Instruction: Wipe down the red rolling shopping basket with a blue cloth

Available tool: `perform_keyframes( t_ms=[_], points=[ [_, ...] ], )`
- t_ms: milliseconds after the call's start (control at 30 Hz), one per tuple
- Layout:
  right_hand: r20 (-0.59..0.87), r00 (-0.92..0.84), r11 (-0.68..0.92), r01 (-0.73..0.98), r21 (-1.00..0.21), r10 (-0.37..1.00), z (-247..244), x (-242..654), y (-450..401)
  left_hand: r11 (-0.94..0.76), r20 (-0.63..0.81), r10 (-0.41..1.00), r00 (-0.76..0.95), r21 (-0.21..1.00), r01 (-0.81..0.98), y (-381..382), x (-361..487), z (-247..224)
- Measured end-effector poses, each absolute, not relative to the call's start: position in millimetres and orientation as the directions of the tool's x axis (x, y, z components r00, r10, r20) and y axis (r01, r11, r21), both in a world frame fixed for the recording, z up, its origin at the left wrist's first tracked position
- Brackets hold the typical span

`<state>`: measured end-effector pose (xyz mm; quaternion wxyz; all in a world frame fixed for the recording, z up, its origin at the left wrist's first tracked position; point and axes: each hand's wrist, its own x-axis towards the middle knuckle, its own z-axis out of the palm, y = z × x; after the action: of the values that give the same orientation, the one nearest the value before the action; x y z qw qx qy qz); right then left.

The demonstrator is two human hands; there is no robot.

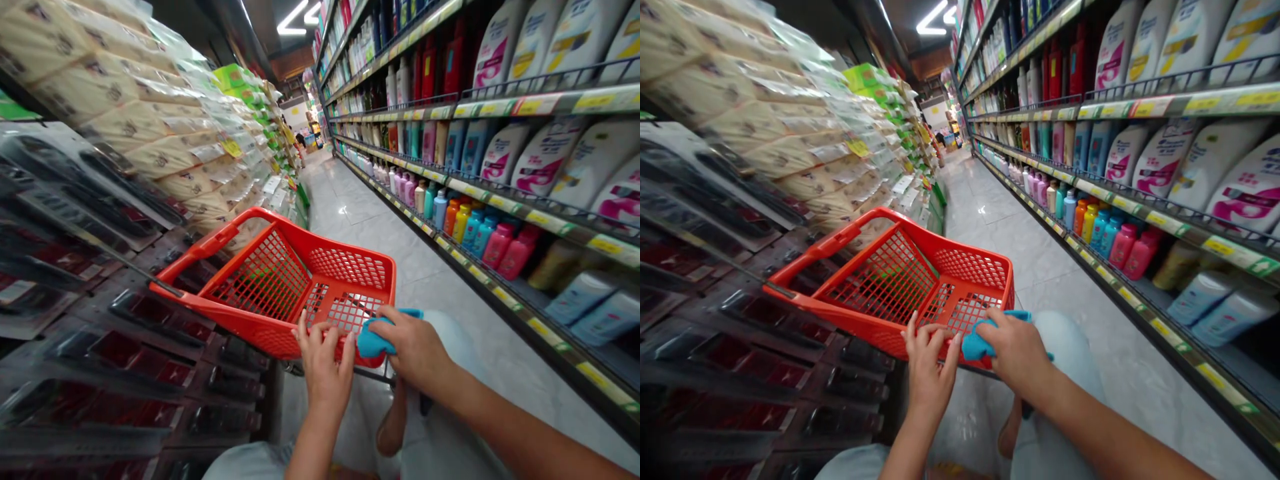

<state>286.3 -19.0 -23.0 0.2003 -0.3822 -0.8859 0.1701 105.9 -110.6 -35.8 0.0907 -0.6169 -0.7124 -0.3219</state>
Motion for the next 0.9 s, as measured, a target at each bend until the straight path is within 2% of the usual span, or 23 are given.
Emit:
perform_keyframes(
  t_ms=[100,200,333,467,567,667,800,900],
  points=[
    [0.189,-0.546,0.569,0.704,-0.424,0.816,-19.7,288.7,6.1,0.032,0.525,0.819,-0.231,0.359,0.933,-106.1,108.8,-36.0],
    [0.151,-0.486,0.507,0.791,-0.343,0.861,-11.3,284.3,46.1,0.019,0.513,0.828,-0.228,0.380,0.925,-102.8,104.8,-33.6],
    [0.079,-0.548,0.549,0.798,-0.249,0.833,1.5,278.8,65.7,-0.011,0.460,0.864,-0.203,0.422,0.906,-102.0,95.7,-28.9],
    [0.074,-0.556,0.556,0.796,-0.237,0.828,6.0,278.9,49.7,-0.041,0.437,0.883,-0.174,0.441,0.897,-104.0,83.5,-25.5],
    [0.086,-0.547,0.545,0.783,-0.299,0.833,0.2,279.1,28.7,-0.053,0.462,0.869,-0.176,0.442,0.896,-107.6,67.8,-25.0],
    [0.154,-0.573,0.576,0.694,-0.431,0.805,-13.5,282.2,16.1,-0.030,0.515,0.834,-0.196,0.398,0.917,-116.0,52.4,-25.4],
    [0.274,-0.521,0.566,0.563,-0.602,0.809,-28.4,290.3,32.5,-0.002,0.550,0.824,-0.133,0.239,0.971,-135.2,59.0,-28.0],
    [0.272,-0.425,0.493,0.596,-0.634,0.864,-28.7,290.6,42.2,-0.055,0.557,0.830,-0.031,0.137,0.989,-148.7,83.7,-32.0]
  ],
)
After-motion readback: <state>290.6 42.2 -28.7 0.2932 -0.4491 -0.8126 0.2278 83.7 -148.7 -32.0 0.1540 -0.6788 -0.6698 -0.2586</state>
